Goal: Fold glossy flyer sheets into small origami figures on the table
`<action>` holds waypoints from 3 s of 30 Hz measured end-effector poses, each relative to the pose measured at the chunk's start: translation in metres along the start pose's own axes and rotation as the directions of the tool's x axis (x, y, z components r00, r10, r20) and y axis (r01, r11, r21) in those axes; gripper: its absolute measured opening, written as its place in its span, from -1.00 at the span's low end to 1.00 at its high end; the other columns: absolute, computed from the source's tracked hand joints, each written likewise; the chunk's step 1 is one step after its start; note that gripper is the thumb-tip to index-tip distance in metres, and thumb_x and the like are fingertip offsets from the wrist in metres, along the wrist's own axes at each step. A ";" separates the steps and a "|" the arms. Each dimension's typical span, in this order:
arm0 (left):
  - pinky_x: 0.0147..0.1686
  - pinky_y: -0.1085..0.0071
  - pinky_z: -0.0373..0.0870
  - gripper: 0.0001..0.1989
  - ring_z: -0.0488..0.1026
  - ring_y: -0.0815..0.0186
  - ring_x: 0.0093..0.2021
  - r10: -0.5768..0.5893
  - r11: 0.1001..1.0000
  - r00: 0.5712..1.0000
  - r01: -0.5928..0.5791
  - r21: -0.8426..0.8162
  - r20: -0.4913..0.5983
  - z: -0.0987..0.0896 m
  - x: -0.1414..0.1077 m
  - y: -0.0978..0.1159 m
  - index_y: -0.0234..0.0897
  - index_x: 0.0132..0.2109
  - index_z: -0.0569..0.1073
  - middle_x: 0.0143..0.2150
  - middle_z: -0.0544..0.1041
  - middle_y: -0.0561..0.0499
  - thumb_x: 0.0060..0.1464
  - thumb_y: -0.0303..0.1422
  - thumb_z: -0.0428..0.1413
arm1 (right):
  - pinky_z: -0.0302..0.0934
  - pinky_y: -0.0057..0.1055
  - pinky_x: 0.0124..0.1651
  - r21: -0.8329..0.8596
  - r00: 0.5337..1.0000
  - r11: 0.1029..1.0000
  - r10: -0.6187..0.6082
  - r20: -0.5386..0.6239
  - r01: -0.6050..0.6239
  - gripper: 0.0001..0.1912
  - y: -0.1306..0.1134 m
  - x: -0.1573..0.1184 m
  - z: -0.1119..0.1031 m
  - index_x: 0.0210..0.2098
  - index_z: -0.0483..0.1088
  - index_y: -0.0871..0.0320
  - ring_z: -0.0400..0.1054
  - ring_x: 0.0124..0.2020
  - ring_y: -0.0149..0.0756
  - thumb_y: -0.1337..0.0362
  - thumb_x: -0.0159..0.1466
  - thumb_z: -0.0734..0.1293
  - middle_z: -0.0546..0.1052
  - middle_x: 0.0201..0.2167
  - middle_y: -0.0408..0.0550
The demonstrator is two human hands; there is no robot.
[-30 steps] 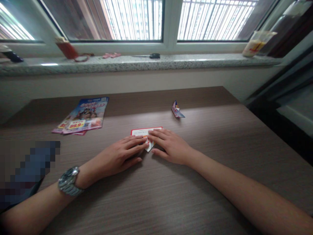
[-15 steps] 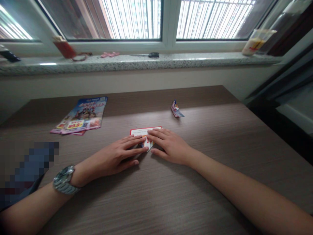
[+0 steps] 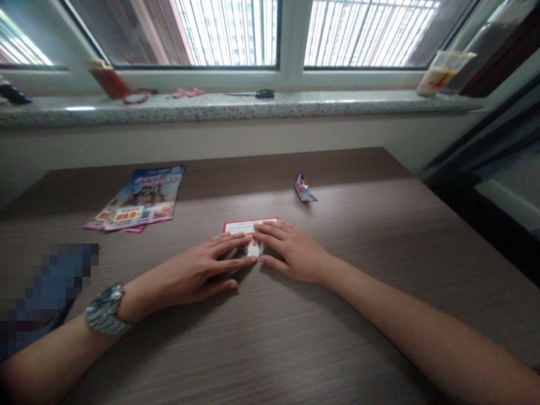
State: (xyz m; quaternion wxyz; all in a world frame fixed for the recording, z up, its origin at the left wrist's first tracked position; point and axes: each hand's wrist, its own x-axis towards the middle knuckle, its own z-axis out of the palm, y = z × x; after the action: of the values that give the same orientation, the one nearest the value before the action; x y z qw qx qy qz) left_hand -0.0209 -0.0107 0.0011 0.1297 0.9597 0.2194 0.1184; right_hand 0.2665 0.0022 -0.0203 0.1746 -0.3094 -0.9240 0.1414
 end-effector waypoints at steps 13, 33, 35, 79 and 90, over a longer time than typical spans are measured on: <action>0.38 -0.06 0.24 -0.46 0.17 -0.05 0.45 -0.004 1.000 1.000 0.004 0.024 0.018 -0.004 0.003 0.005 -0.07 0.40 0.29 0.48 0.19 -0.11 0.34 -0.19 0.13 | 0.10 0.11 0.42 0.004 1.000 1.000 0.011 -0.022 -0.011 -0.52 0.000 -0.001 0.000 0.32 0.29 0.06 0.23 0.38 -0.02 0.15 0.45 0.29 0.35 0.35 0.14; 0.39 -0.04 0.21 -0.43 0.17 -0.03 0.45 -0.015 0.998 0.999 0.012 0.055 0.048 -0.004 0.002 0.006 -0.12 0.42 0.26 0.48 0.19 -0.15 0.36 -0.09 0.08 | 0.17 -0.05 0.40 0.095 0.998 0.994 -0.052 0.017 0.051 -0.58 -0.001 0.001 -0.001 0.30 0.25 0.10 0.22 0.38 -0.13 0.19 0.49 0.24 0.39 0.33 0.08; 0.39 -0.02 0.21 -0.45 0.18 -0.02 0.44 -0.030 0.998 0.998 0.026 0.061 0.058 -0.004 0.002 0.006 -0.10 0.41 0.27 0.47 0.20 -0.16 0.37 -0.10 0.06 | 0.20 -0.06 0.38 0.108 0.999 0.993 -0.039 0.019 0.037 -0.63 -0.001 0.002 -0.001 0.24 0.29 0.09 0.25 0.35 -0.13 0.19 0.49 0.24 0.40 0.32 0.07; 0.43 0.03 0.14 -0.45 0.18 0.03 0.45 -0.109 0.991 0.993 0.106 0.086 0.032 -0.002 0.001 0.010 -0.04 0.43 0.24 0.48 0.20 -0.09 0.38 -0.09 0.04 | 0.14 0.03 0.42 0.020 0.996 0.996 -0.089 -0.003 0.089 -0.54 0.000 0.002 -0.001 0.33 0.28 0.11 0.23 0.37 -0.09 0.18 0.49 0.24 0.40 0.33 0.08; 0.45 0.03 0.07 -0.47 0.22 0.09 0.43 -0.073 0.996 0.997 0.072 0.047 0.037 -0.005 0.001 0.008 -0.09 0.42 0.26 0.44 0.28 -0.11 0.39 -0.13 0.03 | 0.17 -0.03 0.41 0.012 0.993 0.994 -0.112 -0.033 0.112 -0.63 0.000 0.003 -0.002 0.23 0.40 0.14 0.29 0.34 -0.12 0.22 0.49 0.25 0.45 0.29 0.07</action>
State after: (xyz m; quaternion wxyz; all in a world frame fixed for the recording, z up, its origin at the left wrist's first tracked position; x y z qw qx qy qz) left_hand -0.0180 -0.0164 0.0081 0.1160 0.9559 0.2543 0.0899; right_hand 0.2647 0.0045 -0.0174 0.1994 -0.2582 -0.9359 0.1327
